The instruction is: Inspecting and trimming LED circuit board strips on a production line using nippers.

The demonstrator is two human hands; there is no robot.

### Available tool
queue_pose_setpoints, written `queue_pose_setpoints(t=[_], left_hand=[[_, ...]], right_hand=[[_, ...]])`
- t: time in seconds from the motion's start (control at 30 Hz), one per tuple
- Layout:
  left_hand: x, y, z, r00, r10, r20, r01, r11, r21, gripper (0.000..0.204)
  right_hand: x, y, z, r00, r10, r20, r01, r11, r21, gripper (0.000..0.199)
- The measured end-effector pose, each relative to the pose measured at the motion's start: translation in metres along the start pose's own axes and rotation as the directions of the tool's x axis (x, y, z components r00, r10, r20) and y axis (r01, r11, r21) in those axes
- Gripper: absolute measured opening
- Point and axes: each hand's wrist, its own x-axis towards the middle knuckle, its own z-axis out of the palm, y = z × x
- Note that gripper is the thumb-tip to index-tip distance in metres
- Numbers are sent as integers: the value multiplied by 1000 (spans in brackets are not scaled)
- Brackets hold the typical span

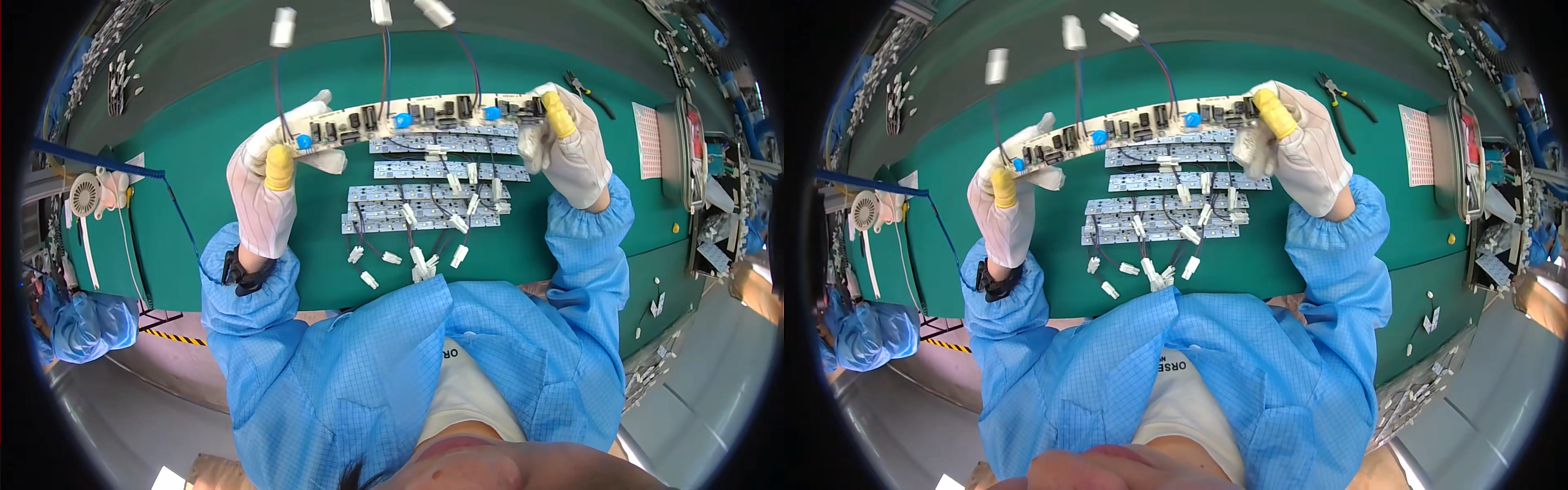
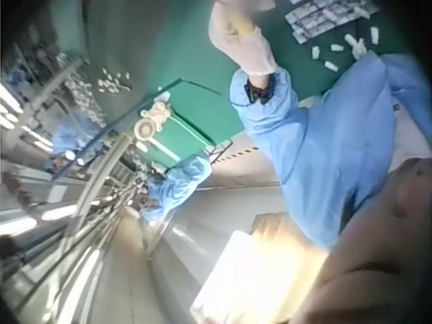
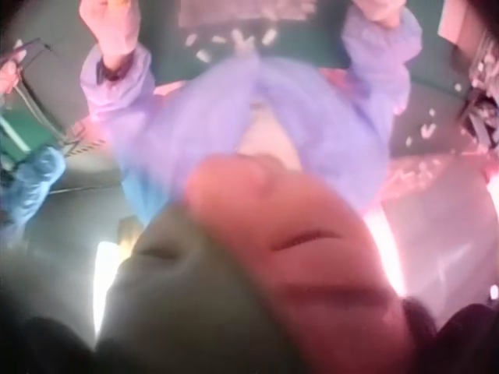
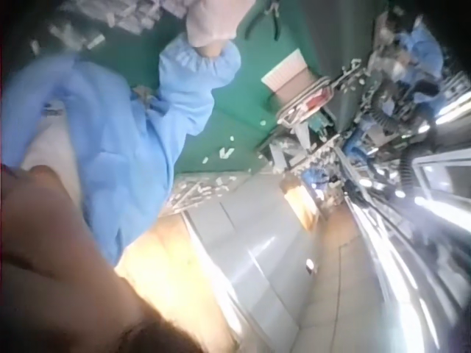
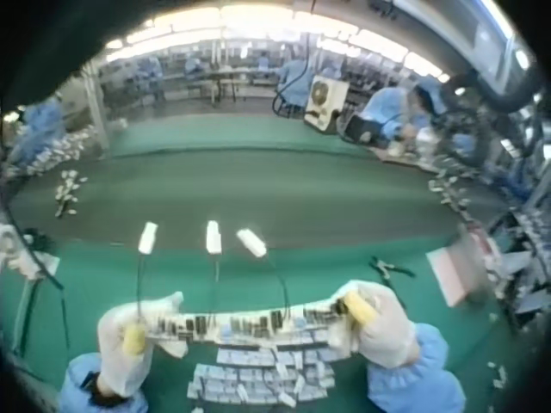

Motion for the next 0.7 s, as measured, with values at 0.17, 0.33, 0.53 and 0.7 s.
queue_pose_setpoints(t=[0.17,0.33,0.53,0.7], left_hand=[[3,-8,-6,991,128,-44,-101,915,391,45],[10,4,12,994,48,-99,-21,965,260,53],[7,2,1,1000,15,-10,-11,944,331,65],[7,-2,-2,998,58,12,-59,942,332,68]], right_hand=[[-1,-1,5,1000,-1,11,-2,972,235,49],[-4,-8,2,997,53,58,-64,977,205,45],[-1,8,-3,993,-107,52,99,986,135,52],[-3,0,1,1000,20,12,-21,993,116,43]])
